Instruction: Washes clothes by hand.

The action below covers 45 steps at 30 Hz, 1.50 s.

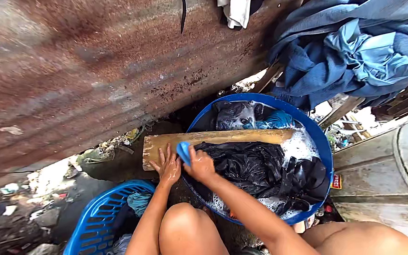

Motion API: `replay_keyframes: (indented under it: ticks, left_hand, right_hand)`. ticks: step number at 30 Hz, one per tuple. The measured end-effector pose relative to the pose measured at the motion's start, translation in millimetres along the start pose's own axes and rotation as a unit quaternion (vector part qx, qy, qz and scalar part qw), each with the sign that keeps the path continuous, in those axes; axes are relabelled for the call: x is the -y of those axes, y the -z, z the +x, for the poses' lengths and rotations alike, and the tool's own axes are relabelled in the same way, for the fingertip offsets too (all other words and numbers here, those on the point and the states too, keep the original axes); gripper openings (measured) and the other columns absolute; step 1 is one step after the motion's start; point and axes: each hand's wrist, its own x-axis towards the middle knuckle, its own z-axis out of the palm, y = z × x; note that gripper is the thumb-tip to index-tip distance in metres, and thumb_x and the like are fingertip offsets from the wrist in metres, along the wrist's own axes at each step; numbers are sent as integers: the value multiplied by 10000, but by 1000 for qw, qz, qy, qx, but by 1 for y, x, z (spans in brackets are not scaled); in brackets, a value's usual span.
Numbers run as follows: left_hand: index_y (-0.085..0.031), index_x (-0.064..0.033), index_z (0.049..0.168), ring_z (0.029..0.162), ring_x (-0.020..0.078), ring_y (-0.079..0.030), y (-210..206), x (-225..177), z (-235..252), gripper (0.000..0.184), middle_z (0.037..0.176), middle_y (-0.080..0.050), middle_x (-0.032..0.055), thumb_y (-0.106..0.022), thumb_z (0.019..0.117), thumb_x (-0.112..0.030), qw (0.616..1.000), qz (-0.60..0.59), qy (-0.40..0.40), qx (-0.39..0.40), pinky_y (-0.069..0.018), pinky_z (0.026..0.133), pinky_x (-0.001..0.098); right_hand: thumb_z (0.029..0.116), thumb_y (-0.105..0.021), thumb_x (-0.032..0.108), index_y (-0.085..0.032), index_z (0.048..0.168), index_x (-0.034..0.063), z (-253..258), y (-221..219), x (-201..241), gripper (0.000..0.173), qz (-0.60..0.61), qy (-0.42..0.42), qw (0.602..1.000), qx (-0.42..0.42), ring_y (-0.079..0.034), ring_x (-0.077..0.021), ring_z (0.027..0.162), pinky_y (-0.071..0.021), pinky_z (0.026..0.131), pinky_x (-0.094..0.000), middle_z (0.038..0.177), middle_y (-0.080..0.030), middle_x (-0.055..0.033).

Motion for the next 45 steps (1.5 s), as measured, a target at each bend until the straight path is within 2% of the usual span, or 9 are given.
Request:
replay_keyframes:
  ticks: [7, 11, 14, 22, 26, 29, 37, 43, 45]
  left_hand:
    - [-566, -46, 1410, 1577, 397, 103, 0, -1, 5, 496, 1735, -33, 82, -311, 1116, -354, 1000, 2, 11, 14, 135, 1109, 785]
    - [-543, -49, 1439, 1577, 399, 99, 0, -3, 7, 511, 1734, -32, 90, -302, 1117, -364, 1000, -7, 3, 13, 146, 1111, 779]
    - [-385, -55, 1571, 1578, 386, 110, 4, 3, 4, 524, 1733, -41, 96, -331, 1108, -293, 1000, -13, -2, 20, 164, 1106, 781]
    - [-546, -23, 1421, 1571, 400, 133, 0, -1, 9, 504, 1736, -13, 84, -334, 1116, -363, 1000, -15, 10, 15, 148, 1106, 781]
    - [-502, -27, 1471, 1570, 410, 125, 1, -5, 8, 533, 1734, -8, 96, -291, 1118, -367, 1000, -2, 8, 17, 151, 1108, 778]
    - [-407, -52, 1558, 1572, 398, 127, 3, 3, 6, 522, 1733, -16, 100, -286, 1115, -301, 1000, -15, -7, 12, 169, 1097, 786]
    - [-530, -21, 1433, 1567, 407, 144, 2, -3, 9, 523, 1734, 23, 95, -291, 1119, -363, 1000, 3, 7, 25, 167, 1101, 774]
    - [-448, -37, 1529, 1564, 435, 123, 3, -1, 7, 523, 1729, -12, 131, -278, 1116, -310, 1000, -5, -15, 19, 164, 1098, 784]
    - [-464, -32, 1517, 1562, 443, 122, 3, 4, 4, 536, 1729, -14, 128, -276, 1113, -331, 1000, -10, -19, 16, 162, 1099, 784]
  right_hand:
    - [978, -656, 340, -219, 1620, 34, 7, 127, -208, 835, -22, -326, 931, -163, -578, -589, 1218, -472, 943, -736, 1348, -566, -392]
    - [931, -685, 389, -397, 1525, 6, 8, 57, -79, 763, 18, -178, 967, -180, -701, -460, 1031, -562, 849, -650, 1160, -693, -283]
    - [960, -690, 336, -430, 1556, 65, -7, -9, 5, 704, 19, 26, 999, -37, -640, -457, 1177, -514, 961, -602, 1248, -660, -286]
    - [974, -672, 321, -267, 1589, -5, 3, 130, -215, 805, 5, -329, 930, -161, -568, -581, 1235, -472, 963, -720, 1374, -541, -392]
    - [920, -714, 412, -441, 1461, -41, 7, 57, -85, 757, 54, -200, 963, -172, -684, -455, 1086, -552, 890, -642, 1214, -670, -290]
    - [969, -687, 354, -526, 1427, -27, -8, -5, 0, 618, 45, -1, 999, -20, -627, -448, 1204, -504, 980, -593, 1280, -637, -294]
    - [967, -676, 355, -306, 1537, -55, 1, 130, -215, 794, 27, -346, 923, -165, -587, -546, 1232, -485, 963, -697, 1370, -549, -377]
    - [933, -723, 338, -515, 1429, -49, -3, 5, -11, 662, 69, -53, 995, -52, -645, -441, 1178, -515, 974, -605, 1262, -654, -289]
    - [970, -689, 353, -550, 1422, 8, -3, 10, -16, 585, 28, -12, 1000, 5, -616, -448, 1229, -493, 997, -615, 1300, -639, -282]
